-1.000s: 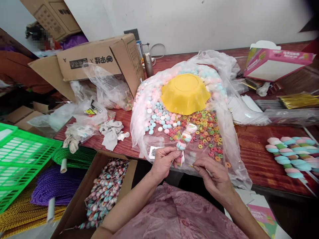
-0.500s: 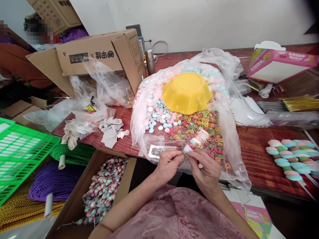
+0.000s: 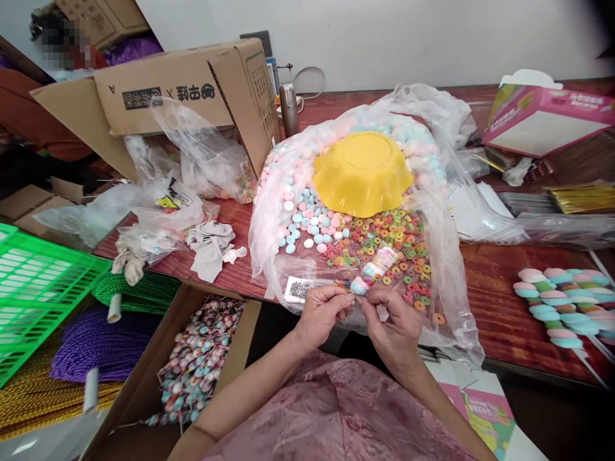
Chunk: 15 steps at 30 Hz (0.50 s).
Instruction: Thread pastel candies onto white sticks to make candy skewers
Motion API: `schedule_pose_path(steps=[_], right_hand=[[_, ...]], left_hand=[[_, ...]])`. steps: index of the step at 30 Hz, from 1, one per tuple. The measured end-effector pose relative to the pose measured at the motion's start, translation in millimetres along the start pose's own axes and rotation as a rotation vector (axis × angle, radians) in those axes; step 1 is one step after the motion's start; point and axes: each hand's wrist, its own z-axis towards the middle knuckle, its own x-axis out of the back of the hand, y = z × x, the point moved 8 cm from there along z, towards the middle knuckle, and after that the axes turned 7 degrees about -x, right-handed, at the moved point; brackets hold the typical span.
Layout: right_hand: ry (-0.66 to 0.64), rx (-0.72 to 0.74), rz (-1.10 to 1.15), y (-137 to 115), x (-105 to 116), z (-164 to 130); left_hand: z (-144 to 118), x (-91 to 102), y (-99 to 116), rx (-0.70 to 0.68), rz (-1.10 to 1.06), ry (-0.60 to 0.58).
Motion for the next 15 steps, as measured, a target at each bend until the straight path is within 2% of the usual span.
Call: schedule_pose_path(steps=[3, 6, 9, 12, 15], right_hand=[[-0.019, -0.166, 0.102, 9, -3, -3], [-0.064, -0.478, 0.320, 30, -10, -10], [-0.187, -0.712, 0.512, 44, -23, -18], [-0.319, -0.804, 0.579, 52, -33, -22], [-0.405, -0.791, 0.533, 58, -31, -20]], left_hand=[[0, 1.1, 0, -0.003, -0.013, 0.019], [1, 0.4, 3, -0.042, 0.014, -0.003], [1, -2.1, 11, -0.126, 0.095, -0.055], [0, -7.8, 29, -0.275, 0.265, -0.129], [-3, -17.5, 51, -0.430, 0.454, -0.241]])
